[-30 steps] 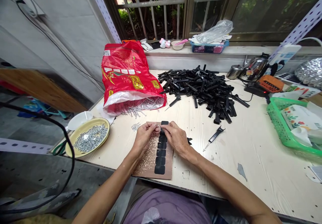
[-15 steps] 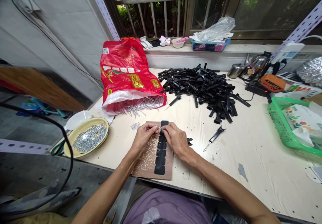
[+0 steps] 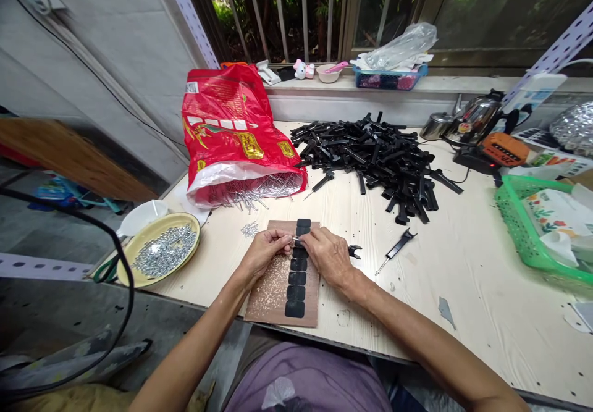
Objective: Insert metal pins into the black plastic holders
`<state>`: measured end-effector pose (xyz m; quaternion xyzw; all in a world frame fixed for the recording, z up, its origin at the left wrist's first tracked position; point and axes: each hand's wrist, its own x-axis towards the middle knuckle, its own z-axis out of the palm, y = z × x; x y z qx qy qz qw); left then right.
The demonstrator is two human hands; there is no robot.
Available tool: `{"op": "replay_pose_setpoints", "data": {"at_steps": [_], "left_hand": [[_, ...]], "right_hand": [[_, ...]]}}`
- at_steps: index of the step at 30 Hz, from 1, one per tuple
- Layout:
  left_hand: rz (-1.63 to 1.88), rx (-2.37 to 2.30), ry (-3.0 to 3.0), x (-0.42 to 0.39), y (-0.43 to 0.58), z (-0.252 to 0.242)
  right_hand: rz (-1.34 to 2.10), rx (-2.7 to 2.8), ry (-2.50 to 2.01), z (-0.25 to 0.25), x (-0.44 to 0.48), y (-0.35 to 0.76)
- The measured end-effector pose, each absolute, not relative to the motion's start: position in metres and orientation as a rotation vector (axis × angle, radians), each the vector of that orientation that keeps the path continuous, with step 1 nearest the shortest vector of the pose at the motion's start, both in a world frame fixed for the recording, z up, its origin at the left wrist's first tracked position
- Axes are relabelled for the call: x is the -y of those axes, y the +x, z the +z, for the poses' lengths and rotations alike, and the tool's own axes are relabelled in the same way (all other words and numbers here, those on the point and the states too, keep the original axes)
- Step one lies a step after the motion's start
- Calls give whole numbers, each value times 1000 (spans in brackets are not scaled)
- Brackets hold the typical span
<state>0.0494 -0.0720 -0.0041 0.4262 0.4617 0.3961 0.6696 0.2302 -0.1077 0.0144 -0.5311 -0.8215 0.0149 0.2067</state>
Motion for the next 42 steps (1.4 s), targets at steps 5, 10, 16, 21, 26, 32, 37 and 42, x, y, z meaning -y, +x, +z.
{"op": "replay_pose_setpoints", "data": {"at_steps": [5, 10, 16, 21, 26, 32, 37, 42], "left_hand": [[919, -1030, 983, 71, 49, -5], [909, -1048, 978, 74, 48, -2], [917, -1040, 954, 76, 48, -4], [931, -1029, 936, 76, 48, -6], [935, -1056, 920, 76, 48, -4], [946, -1049, 906, 77, 48, -6], [876, -1072, 944, 73, 45, -4], [772, -1098, 962, 72, 40, -1]], "right_hand": [[84, 2255, -1488, 16, 109, 228], [84, 2265, -1472, 18, 110, 226], [240, 2267, -1421, 19, 109, 227], [180, 2261, -1445, 17, 109, 227], [184, 2286, -1417, 18, 110, 228], [250, 2237, -1444, 13, 111, 229], [315, 2232, -1503, 8, 112, 227], [463, 2308, -1436, 9, 109, 231]]}}
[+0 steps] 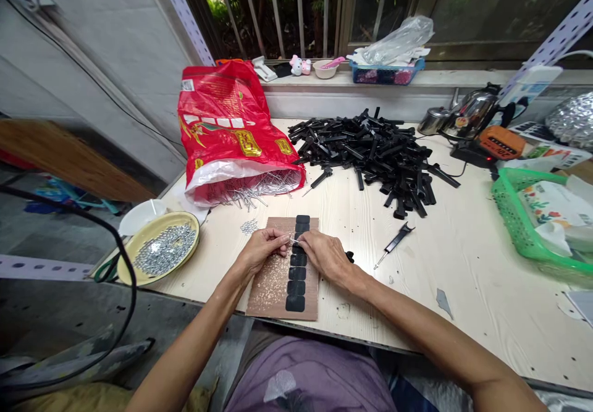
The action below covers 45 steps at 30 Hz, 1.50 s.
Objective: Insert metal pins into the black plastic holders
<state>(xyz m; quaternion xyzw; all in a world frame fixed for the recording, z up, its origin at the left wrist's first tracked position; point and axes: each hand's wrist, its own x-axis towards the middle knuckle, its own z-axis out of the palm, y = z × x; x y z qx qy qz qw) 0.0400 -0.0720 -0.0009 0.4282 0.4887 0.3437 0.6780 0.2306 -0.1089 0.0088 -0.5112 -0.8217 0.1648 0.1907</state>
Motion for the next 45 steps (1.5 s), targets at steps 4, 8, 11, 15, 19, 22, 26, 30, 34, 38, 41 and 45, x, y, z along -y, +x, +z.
{"op": "replay_pose_setpoints", "data": {"at_steps": [4, 8, 11, 15, 19, 22, 26, 30, 34, 38, 41, 45], "left_hand": [[744, -1070, 957, 72, 41, 0], [761, -1092, 971, 72, 43, 1], [756, -1096, 973, 73, 43, 1], [744, -1077, 909, 74, 43, 2], [750, -1019, 802, 74, 46, 5], [774, -1032, 789, 73, 47, 6], [848, -1134, 885, 73, 47, 3], [943, -1300, 1069, 77, 48, -4], [1067, -1403, 1235, 82, 53, -8], [1163, -1444, 1301, 85, 58, -9], [1189, -1461, 1276, 86, 58, -10], [1168, -1473, 1252, 87, 58, -10]], "right_hand": [[292, 2348, -1472, 11, 109, 232], [395, 2233, -1473, 8, 111, 230], [415, 2220, -1401, 5, 111, 232], [337, 2273, -1349, 4, 108, 236], [306, 2248, -1380, 6, 107, 240], [280, 2246, -1413, 6, 105, 244], [207, 2266, -1480, 6, 94, 251], [42, 2341, -1504, 0, 89, 255], [28, 2591, -1105, -5, 95, 258], [53, 2560, -1103, -4, 88, 262], [50, 2465, -1237, -10, 88, 264], [187, 2718, -782, -18, 94, 264]]}}
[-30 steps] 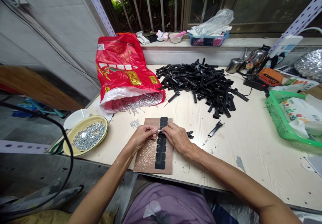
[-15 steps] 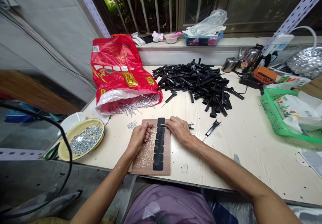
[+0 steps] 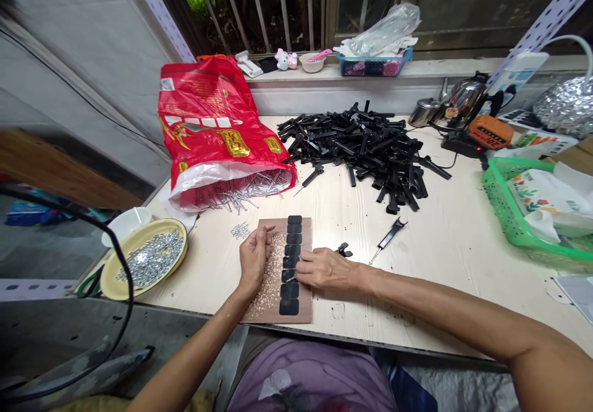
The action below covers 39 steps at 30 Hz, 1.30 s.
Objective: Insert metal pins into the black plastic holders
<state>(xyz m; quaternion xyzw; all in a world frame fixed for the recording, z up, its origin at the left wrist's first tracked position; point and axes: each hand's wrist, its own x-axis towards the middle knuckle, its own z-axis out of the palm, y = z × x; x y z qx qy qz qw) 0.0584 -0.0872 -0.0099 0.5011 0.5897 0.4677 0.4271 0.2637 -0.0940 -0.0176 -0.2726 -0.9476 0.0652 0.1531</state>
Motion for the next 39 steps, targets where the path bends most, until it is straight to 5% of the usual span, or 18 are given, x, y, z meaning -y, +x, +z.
{"op": "replay_pose_setpoints", "data": {"at_steps": [14, 27, 39], "left_hand": [[1146, -1529, 1242, 87, 62, -4], [1146, -1525, 1242, 88, 62, -5], [1200, -1497, 1219, 87, 58, -13]], "right_hand": [[385, 2569, -1024, 4, 62, 272], [369, 2750, -681, 3, 100, 279], [-65, 2568, -1324, 24, 35, 351]]}}
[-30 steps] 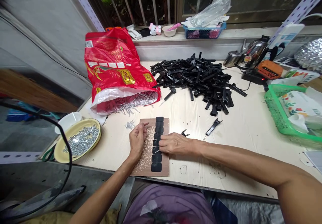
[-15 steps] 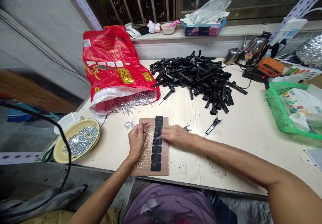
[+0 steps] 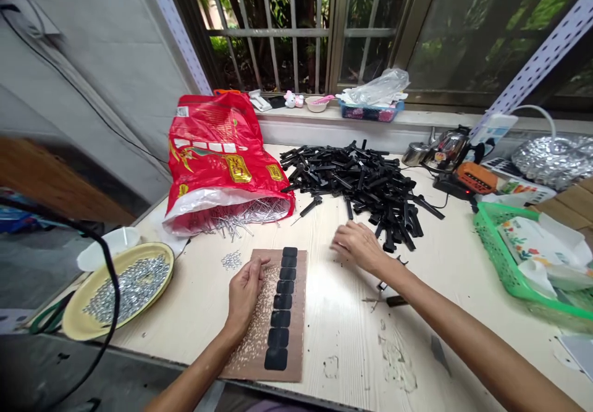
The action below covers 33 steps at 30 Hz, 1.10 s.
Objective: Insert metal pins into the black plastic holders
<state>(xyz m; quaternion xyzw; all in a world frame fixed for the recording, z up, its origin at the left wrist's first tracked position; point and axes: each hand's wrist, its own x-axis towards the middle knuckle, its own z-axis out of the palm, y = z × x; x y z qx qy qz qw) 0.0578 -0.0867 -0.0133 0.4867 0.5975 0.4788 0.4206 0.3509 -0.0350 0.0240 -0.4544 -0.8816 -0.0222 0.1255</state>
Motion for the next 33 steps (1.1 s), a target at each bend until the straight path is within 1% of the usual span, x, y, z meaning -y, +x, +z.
{"op": "replay_pose_setpoints", "data": {"at_steps": [3, 5, 8, 11, 15, 19, 23, 30, 33], "left_hand": [[1243, -1493, 1246, 90, 54, -8], [1284, -1532, 1321, 90, 40, -3], [1307, -1730, 1501, 82, 3, 2], [1231, -1960, 1651, 72, -40, -4], [1027, -1968, 1820, 63, -72, -20], [813, -1946, 1948, 59, -73, -28], [686, -1949, 2031, 56, -69, -26], [711, -1928, 2066, 55, -67, -26], [830, -1914, 1961, 55, -65, -23]], "right_hand": [[-238, 2548, -1259, 8, -15, 316], [-291, 2575, -1172, -7, -44, 296], [-306, 2636, -1065, -27, -70, 280], [-344, 2687, -1057, -38, -77, 279], [-374, 2673, -1089, -41, -69, 285], [-209, 2505, -1131, -37, -47, 288], [-84, 2391, -1112, -29, -21, 285], [33, 2274, -1111, -15, 17, 256], [154, 2245, -1095, -3, 33, 234]]}}
